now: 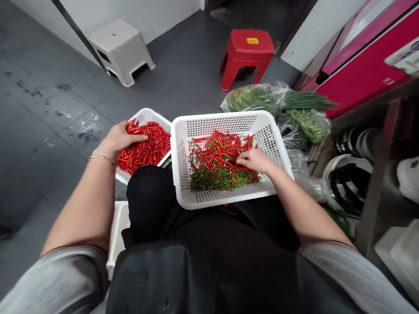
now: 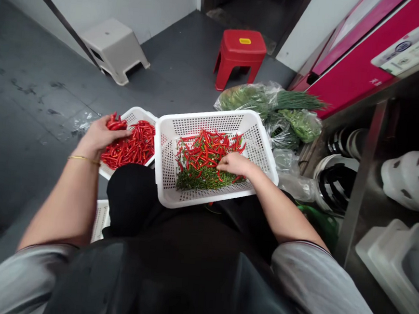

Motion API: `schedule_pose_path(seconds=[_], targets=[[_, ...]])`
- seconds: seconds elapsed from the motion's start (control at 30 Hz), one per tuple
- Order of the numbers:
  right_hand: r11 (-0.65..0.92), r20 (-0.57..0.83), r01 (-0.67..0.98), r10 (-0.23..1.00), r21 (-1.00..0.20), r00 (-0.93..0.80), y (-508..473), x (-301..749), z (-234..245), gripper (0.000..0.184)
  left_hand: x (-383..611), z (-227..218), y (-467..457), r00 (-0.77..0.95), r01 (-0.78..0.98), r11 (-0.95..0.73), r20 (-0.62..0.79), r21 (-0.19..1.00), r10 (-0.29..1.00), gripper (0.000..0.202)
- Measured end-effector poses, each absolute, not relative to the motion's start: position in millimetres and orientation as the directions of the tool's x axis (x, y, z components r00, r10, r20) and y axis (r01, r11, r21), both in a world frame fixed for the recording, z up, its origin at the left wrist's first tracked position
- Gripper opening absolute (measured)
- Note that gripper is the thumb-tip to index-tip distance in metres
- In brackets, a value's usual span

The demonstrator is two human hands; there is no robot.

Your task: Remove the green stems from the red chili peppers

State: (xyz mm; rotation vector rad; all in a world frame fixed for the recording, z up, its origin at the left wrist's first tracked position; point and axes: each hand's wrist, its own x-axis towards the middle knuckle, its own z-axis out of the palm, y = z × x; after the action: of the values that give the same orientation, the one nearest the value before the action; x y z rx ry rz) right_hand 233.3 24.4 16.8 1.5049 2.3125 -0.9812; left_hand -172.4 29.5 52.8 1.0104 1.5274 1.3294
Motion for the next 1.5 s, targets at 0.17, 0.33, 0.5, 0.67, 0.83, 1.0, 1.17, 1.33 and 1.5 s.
schedule_pose_path(seconds=[0.17,0.33,0.5,0.67,0.83,1.0,1.17,1.33,1.5], targets=[[0.049,-0.393,0.993,0.916,-0.104,-0.087,59,229,-3,0.033,-207,49,41,-0.223,0.077,0.074,-0.055,0.994,0.973,0.036],[-0.105,-0.378,0.991,0.924,-0.085,0.066,75,194,-40,0.039,-129,62,56,-0.053,0.177,0.025,-0.016,0.984,0.998,0.021],[-0.093,-0.234,0.949,0.972,-0.301,0.021,70,207,-38,0.025,-19,23,40,0.209,-0.003,0.264,-0.257,0.965,0.944,0.012],[-0.130,-0.352,0.937,0.936,-0.324,0.008,69,223,-33,0.027,7,-25,32,0.201,0.109,0.297,-0.314,0.949,0.928,0.002],[-0.069,-0.257,0.940,0.966,-0.333,-0.021,71,194,-60,0.026,5,-45,24,0.212,0.312,0.147,-0.220,0.939,0.952,0.007],[0.111,-0.104,0.854,0.976,-0.509,-0.189,48,183,-41,0.020,7,-51,22,0.196,0.210,0.085,-0.128,0.974,0.972,0.015],[-0.066,-0.183,0.545,0.969,-0.836,-0.164,23,187,-3,0.018,13,-37,17,0.486,0.093,0.086,-0.121,0.992,0.866,0.010],[-0.290,-0.376,0.298,0.879,-0.910,-0.293,28,189,11,0.025,12,-14,15,0.511,0.185,-0.031,-0.069,0.982,0.857,0.020],[-0.299,-0.356,0.228,0.892,-0.927,-0.278,34,194,27,0.029,19,7,17,0.372,0.156,-0.163,0.095,0.974,0.923,0.012]])
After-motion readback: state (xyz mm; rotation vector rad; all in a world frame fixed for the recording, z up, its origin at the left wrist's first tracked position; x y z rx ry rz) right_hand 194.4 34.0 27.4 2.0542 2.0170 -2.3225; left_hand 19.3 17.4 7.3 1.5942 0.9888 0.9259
